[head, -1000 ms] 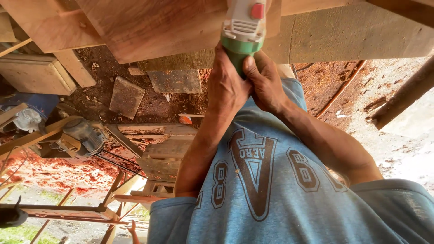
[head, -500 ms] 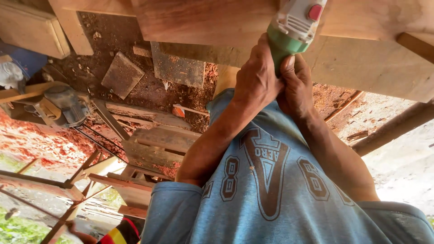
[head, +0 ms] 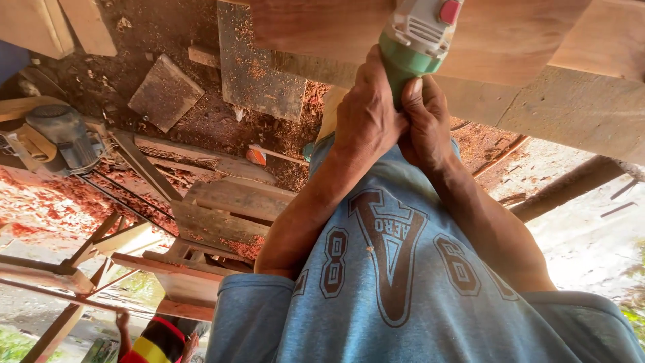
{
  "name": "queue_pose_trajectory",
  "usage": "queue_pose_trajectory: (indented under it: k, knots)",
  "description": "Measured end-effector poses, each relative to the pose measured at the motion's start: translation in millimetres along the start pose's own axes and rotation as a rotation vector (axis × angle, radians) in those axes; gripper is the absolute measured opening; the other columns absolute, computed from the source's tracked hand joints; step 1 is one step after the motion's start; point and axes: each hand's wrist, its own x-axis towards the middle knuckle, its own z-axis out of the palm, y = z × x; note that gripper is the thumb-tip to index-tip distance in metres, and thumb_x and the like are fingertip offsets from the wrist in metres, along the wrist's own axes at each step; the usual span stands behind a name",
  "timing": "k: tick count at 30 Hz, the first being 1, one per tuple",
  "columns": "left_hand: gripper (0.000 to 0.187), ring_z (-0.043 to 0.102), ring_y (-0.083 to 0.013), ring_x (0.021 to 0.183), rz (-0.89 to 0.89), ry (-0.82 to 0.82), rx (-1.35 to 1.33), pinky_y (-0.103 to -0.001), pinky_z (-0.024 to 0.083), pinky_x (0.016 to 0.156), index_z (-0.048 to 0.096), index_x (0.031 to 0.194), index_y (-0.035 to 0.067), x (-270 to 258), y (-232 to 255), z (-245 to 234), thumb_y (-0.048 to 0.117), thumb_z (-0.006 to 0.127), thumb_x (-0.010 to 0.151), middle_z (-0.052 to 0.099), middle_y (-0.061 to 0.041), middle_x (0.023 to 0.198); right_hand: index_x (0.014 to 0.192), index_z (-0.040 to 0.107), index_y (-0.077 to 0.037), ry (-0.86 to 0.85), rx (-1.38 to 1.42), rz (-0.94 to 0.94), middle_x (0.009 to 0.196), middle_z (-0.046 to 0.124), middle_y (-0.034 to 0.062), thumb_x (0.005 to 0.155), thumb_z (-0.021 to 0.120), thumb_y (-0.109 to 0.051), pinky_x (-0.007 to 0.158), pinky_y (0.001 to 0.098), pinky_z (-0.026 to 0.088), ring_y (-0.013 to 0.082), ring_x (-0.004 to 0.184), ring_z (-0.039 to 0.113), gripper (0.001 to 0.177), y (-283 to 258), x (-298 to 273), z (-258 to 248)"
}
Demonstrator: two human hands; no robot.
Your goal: Sanding a wooden board using a power sander to smooth the surface.
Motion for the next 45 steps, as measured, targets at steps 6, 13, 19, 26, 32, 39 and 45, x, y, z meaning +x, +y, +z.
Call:
queue_pose_trajectory:
  k: [6,13,19,26,32,39,45]
  knots:
    - [0.078,0.075,-0.0507,0.101,0.012,0.074,-0.052,-0.061,0.061,0.078,0.029,0.15,-0.001,4,-31,-36,0.051,0.059,0.1,0.066,-0.029,0.132,0.126,0.058,-0.003,-0.071,-0.062,0.01,0.115,0.066,0.0054,0.102,0.068,-0.05,0.096,0.0277,0.054,0.0125,0.109,0.06,0.053,12,16,47]
    - [0.076,0.073,-0.0532,0.102,-0.103,0.019,-0.108,-0.066,0.058,0.078,0.026,0.15,0.006,9,-53,-77,0.049,0.06,0.098,0.061,-0.027,0.139,0.134,0.056,0.0,-0.148,-0.091,0.021,0.125,0.066,0.0093,0.104,0.065,-0.05,0.103,0.0306,0.056,0.0174,0.117,0.062,0.058,31,31,86]
    - [0.077,0.072,-0.0513,0.108,-0.173,0.046,-0.082,-0.062,0.057,0.083,0.029,0.15,0.008,15,-75,-103,0.052,0.059,0.095,0.063,-0.025,0.141,0.134,0.058,-0.001,-0.154,-0.108,0.033,0.124,0.068,0.0085,0.103,0.067,-0.051,0.101,0.03,0.056,0.0165,0.116,0.064,0.06,49,44,113]
    - [0.079,0.075,-0.0487,0.106,-0.114,0.108,-0.084,-0.059,0.062,0.085,0.022,0.151,0.005,13,-107,-119,0.043,0.067,0.098,0.068,-0.029,0.131,0.141,0.055,0.002,-0.224,-0.091,0.045,0.134,0.066,0.0149,0.103,0.069,-0.05,0.109,0.035,0.058,0.0239,0.124,0.064,0.065,66,55,138]
    - [0.054,0.077,-0.0386,0.093,-0.067,0.195,-0.147,-0.049,0.067,0.076,0.03,0.137,0.004,6,-116,-139,0.03,0.061,0.102,0.071,-0.024,0.113,0.14,0.055,0.002,-0.306,-0.136,0.049,0.132,0.066,0.0159,0.105,0.066,-0.05,0.107,0.0364,0.059,0.0251,0.123,0.064,0.063,79,61,154]
    - [0.047,0.073,-0.0379,0.079,-0.113,0.244,-0.138,-0.051,0.058,0.063,0.035,0.129,0.003,-18,-113,-128,0.034,0.058,0.101,0.07,-0.021,0.095,0.131,0.059,-0.003,-0.317,-0.314,0.029,0.12,0.065,0.0004,0.107,0.058,-0.056,0.096,0.0257,0.049,0.0085,0.111,0.055,0.058,83,44,141]
    - [0.06,0.068,-0.056,0.09,-0.226,0.202,-0.083,-0.061,0.05,0.069,0.037,0.133,0.001,-22,-86,-97,0.044,0.058,0.095,0.071,-0.032,0.105,0.128,0.06,-0.004,-0.276,-0.307,0.029,0.116,0.063,-0.0008,0.105,0.057,-0.057,0.094,0.0251,0.047,0.0085,0.107,0.054,0.058,66,29,107]
